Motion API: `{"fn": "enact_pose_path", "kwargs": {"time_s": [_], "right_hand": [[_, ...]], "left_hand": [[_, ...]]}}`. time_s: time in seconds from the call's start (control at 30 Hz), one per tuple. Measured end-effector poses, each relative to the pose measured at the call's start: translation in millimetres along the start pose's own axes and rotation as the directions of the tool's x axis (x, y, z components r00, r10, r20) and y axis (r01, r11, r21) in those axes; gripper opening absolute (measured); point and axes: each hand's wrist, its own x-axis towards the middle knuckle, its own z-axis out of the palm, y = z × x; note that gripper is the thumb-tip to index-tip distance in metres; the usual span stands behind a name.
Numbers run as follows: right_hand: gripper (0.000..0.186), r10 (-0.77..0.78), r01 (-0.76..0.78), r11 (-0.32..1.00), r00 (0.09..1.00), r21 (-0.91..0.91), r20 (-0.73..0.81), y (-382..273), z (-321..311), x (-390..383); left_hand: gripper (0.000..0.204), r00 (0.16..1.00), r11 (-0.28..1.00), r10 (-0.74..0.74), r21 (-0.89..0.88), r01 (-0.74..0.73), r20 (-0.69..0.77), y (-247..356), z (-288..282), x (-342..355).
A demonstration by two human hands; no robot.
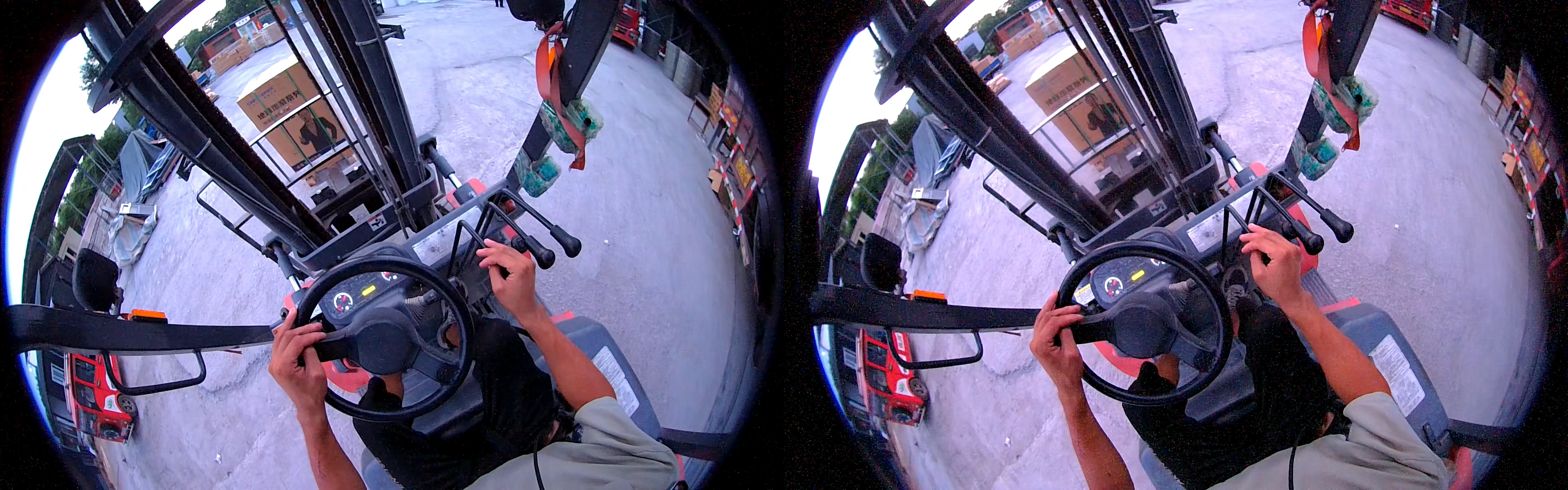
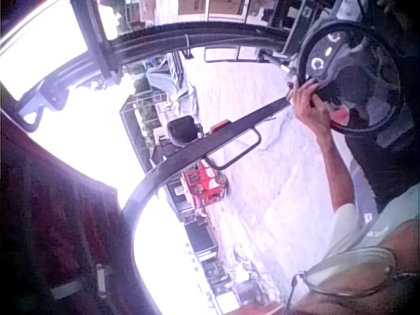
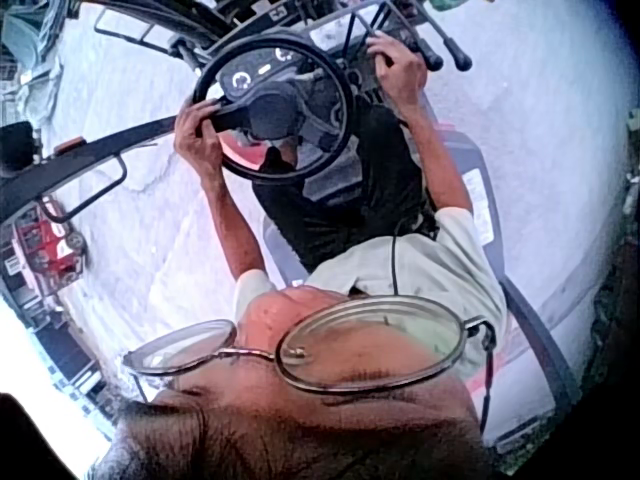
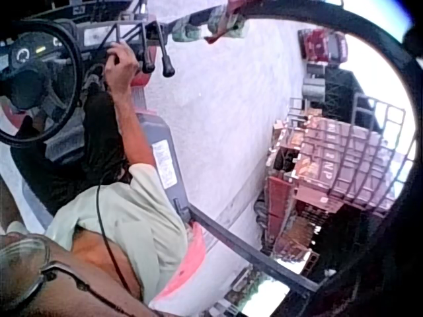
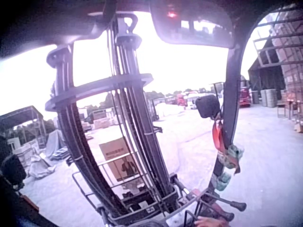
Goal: The person operates a forklift using the steering wheel and levers to transport a large box, loads the box onto a truck bed, and backs the forklift away.
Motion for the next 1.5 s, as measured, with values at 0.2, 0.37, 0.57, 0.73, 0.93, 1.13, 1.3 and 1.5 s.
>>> {"fn": "enact_pose_path", "kwargs": {"time_s": [0.2,0.37,0.57,0.73,0.93,1.13,1.3,1.5], "right_hand": [[0.012,-0.007,0.007,1.000,1.000,-0.007,-0.003,6.4,-0.5,-5.1],[0.013,0.002,-0.002,1.000,1.000,0.011,-0.011,6.3,-1.7,-1.6],[0.012,0.018,-0.018,1.000,1.000,0.019,0.006,7.2,-3.8,2.8],[0.012,0.007,-0.007,1.000,1.000,0.010,0.030,4.5,-1.3,12.0],[0.012,0.020,-0.021,1.000,1.000,0.019,0.023,16.9,0.6,18.1],[0.011,0.033,-0.034,0.999,0.999,0.038,0.036,18.0,6.1,27.7],[0.011,0.047,-0.048,0.999,0.997,0.020,0.059,24.4,2.2,26.5],[0.011,0.037,-0.038,0.999,0.996,0.014,0.075,14.8,0.2,30.2]], "left_hand": [[0.028,1.000,0.999,-0.017,-0.027,0.017,-0.022,5.2,3.6,3.4],[0.028,1.000,1.000,-0.011,-0.027,0.011,-0.013,7.2,6.0,6.7],[0.030,1.000,1.000,0.002,-0.031,-0.003,-0.016,7.7,10.1,12.2],[0.029,0.998,0.993,-0.043,-0.114,0.038,-0.046,11.9,17.9,38.1],[0.029,0.994,0.997,0.079,-0.032,-0.077,0.070,35.0,58.2,85.9],[0.022,0.950,0.976,0.215,-0.019,-0.217,0.225,70.5,111.7,103.7],[0.024,0.900,0.949,0.316,-0.094,-0.301,0.299,99.7,153.2,85.4],[0.024,0.904,0.952,0.306,-0.111,-0.285,0.298,108.3,148.6,81.5]]}}
